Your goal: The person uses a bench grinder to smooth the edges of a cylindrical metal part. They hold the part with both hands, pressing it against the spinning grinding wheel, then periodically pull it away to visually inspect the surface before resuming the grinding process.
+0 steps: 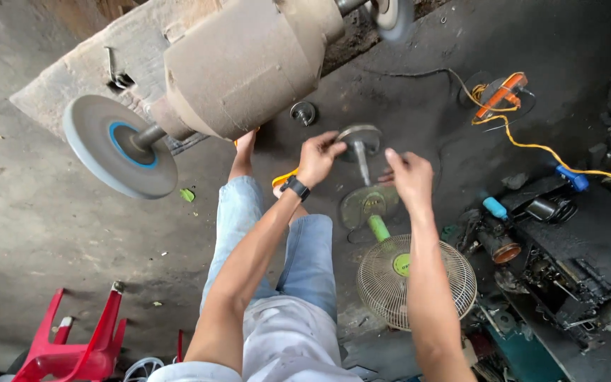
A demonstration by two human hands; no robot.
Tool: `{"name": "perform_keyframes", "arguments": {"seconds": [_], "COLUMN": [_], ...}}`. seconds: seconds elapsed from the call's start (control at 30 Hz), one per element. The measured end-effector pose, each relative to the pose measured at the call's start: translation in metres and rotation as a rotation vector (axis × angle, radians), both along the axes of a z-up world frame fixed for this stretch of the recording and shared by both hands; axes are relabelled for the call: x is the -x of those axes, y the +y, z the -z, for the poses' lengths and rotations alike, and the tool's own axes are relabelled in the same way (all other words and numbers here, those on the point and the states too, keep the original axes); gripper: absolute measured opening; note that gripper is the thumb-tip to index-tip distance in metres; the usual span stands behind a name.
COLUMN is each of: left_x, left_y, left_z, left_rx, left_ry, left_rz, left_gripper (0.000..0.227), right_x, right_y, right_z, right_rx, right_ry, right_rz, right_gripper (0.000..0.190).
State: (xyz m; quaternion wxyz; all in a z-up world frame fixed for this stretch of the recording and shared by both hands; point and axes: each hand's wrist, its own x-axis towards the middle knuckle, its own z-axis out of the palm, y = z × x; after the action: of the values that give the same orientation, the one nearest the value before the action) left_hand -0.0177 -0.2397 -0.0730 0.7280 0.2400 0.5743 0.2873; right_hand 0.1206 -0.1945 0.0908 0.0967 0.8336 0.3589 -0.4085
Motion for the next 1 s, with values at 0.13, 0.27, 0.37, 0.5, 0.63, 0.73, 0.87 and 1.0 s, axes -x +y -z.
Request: {"name": "perform_keyframes", "arguments": {"seconds": [0.13,0.27,0.37,0.5,0.63,0.73,0.87,1.0], "left_x": [-0.002,-0.028,-0.053,-0.06,-0.03,-0.011,-0.03,-0.075], "left_y": [0.05,0.106,0.135,0.13,0.081,0.086,0.101,0.126], "left_z": [-0.009,-0.001,0.009,0.04,0.066,0.035,-0.002,0.02], "left_rx": [-0.041,-0.171,-0.185,-0.118,-0.127,-0.362,-0.206,-0.35], "left_ry": [0.101,0.126,0.113,0.16,0.211,0.379,0.118,0.196], "left_rz": [0.086,0.129,0.06,0.008,0.201,0.36,0.061,0.141], "left_gripper": [0.03,0.025,0.031,0.038,0.033,0.034,0.03,0.025], "right_x": [0.013,0.002,-0.025,-0.021,0.021,0.045,0.025,-0.015], "right_y": [0.05,0.085,0.102,0.118,0.124,0.131,0.113,0.108], "right_z": [0.027,0.053,0.077,0.092,0.098,0.073,0.044,0.054], "right_rx": [0.223,0.181,0.102,0.178,0.186,0.173,0.127,0.018], "right_ry": [0.591,0.882,1.054,1.095,0.862,0.645,0.378,0.806], "right_rz": [0.667,1.063,1.384,1.31,0.997,0.677,0.327,1.124], "right_gripper": [0.045,0.029,0.017,0.013,0.016,0.017,0.029,0.017]}}
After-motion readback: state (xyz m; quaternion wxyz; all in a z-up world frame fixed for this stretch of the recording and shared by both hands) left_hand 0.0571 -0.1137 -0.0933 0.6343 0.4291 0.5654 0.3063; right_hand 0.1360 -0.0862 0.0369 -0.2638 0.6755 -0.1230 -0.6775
